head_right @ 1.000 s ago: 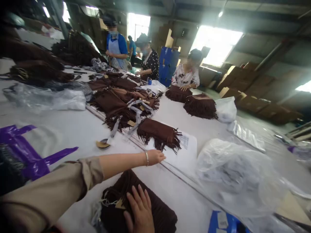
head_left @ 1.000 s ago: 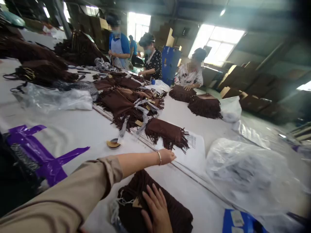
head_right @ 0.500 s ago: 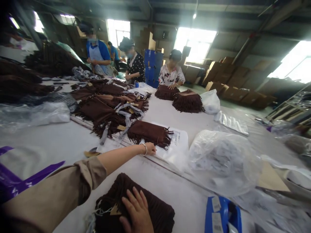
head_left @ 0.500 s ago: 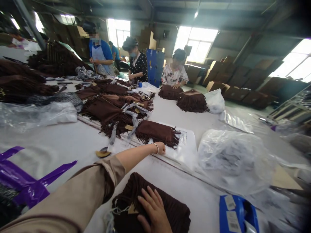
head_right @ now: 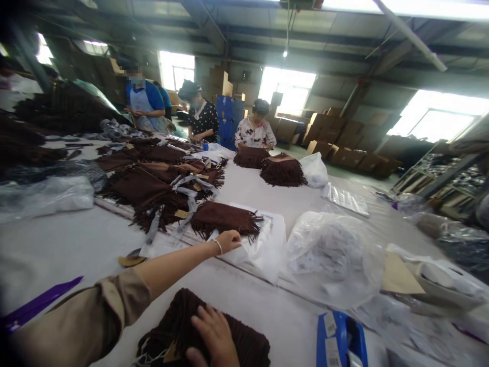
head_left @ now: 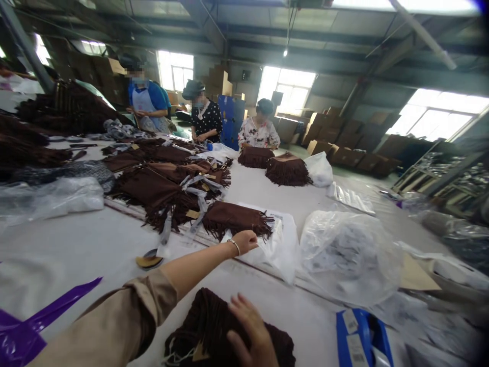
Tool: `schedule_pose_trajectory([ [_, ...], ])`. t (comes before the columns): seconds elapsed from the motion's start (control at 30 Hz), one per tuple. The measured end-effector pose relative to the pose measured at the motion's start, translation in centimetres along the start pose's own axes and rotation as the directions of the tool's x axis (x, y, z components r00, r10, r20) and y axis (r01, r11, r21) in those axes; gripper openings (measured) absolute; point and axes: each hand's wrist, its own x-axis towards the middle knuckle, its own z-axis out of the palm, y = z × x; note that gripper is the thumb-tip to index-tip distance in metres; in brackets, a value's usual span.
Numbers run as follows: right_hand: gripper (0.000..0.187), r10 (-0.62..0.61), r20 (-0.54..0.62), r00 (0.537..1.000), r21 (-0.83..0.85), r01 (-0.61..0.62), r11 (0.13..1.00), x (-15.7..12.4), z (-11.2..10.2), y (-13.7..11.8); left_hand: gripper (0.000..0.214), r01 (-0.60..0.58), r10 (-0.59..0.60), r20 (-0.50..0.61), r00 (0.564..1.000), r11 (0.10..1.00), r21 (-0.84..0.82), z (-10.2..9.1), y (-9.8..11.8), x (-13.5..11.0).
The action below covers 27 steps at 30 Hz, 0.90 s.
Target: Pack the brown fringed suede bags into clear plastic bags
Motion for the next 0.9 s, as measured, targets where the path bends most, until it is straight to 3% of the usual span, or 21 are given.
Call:
schedule_pose_trajectory([
  [0.07, 0.043, 0.188, -0.093, 0.978, -0.035, -0.192, 0.981, 2.0, -2.8, 1.3, 0.014, -0.111, 0.112, -0.019, 0.994, 0.994, 0.021, -0.3, 1.1, -1.1],
  [0.13, 0.045, 0.336, -0.210, 0.918, -0.140, -0.368, 0.919, 4.3, -5.3, 3.6, 0.016, -0.202, 0.203, -0.025, 0.979, 0.979, 0.038, -0.3, 2.3, -2.4],
  [0.27, 0.036, 0.525, -0.093, 0.846, -0.429, -0.510, 0.745, 7.8, -7.3, 8.7, 0.031, -0.281, 0.291, -0.019, 0.956, 0.937, 0.209, 0.5, 3.8, -4.7],
  [0.37, 0.030, 0.573, -0.017, 0.819, -0.446, -0.519, 0.729, 7.9, -7.1, 10.8, 0.038, -0.295, 0.274, 0.110, 0.955, 0.857, 0.422, 1.0, 3.7, -5.1],
  [0.43, 0.030, 0.604, 0.008, 0.797, -0.447, -0.538, 0.715, 7.1, -7.3, 11.7, 0.032, -0.265, 0.213, 0.161, 0.964, 0.840, 0.473, 0.6, 3.1, -4.8],
  [0.53, 0.027, 0.701, -0.004, 0.713, -0.448, -0.628, 0.636, 5.4, -9.3, 13.0, 0.009, -0.136, 0.103, 0.093, 0.990, 0.855, 0.501, -1.8, 1.7, -3.7],
  [0.6, 0.027, 0.753, -0.047, 0.656, -0.426, -0.695, 0.579, 4.0, -11.7, 13.6, 0.015, -0.030, 0.038, -0.005, 0.999, 0.862, 0.506, -4.3, 0.9, -3.3],
  [0.67, 0.033, 0.764, -0.110, 0.635, -0.396, -0.733, 0.553, 2.3, -13.8, 13.5, 0.030, 0.048, 0.005, -0.106, 0.994, 0.866, 0.498, -6.8, 0.4, -4.0],
  [0.73, 0.045, 0.756, -0.246, 0.607, -0.276, -0.791, 0.546, 0.2, -14.7, 12.3, 0.042, 0.119, -0.018, -0.232, 0.973, 0.896, 0.428, -8.3, 0.1, -6.1],
  [0.77, 0.052, 0.764, -0.334, 0.552, -0.119, -0.829, 0.547, -1.0, -14.5, 11.3, 0.044, 0.151, -0.047, -0.302, 0.952, 0.932, 0.330, -8.4, 0.0, -7.5],
  [0.83, 0.066, 0.836, -0.422, 0.351, 0.380, -0.769, 0.514, -3.3, -12.9, 9.1, 0.043, 0.209, -0.224, -0.347, 0.911, 0.975, -0.081, -7.4, 0.0, -10.7],
  [0.87, 0.071, 0.890, -0.379, 0.254, 0.629, -0.634, 0.449, -4.3, -11.7, 8.0, 0.040, 0.244, -0.353, -0.270, 0.896, 0.899, -0.364, -6.4, 0.1, -12.1],
  [0.9, 0.074, 0.934, -0.297, 0.198, 0.806, -0.473, 0.357, -5.1, -10.5, 7.2, 0.037, 0.290, -0.451, -0.130, 0.883, 0.742, -0.605, -5.1, 0.2, -13.2],
])
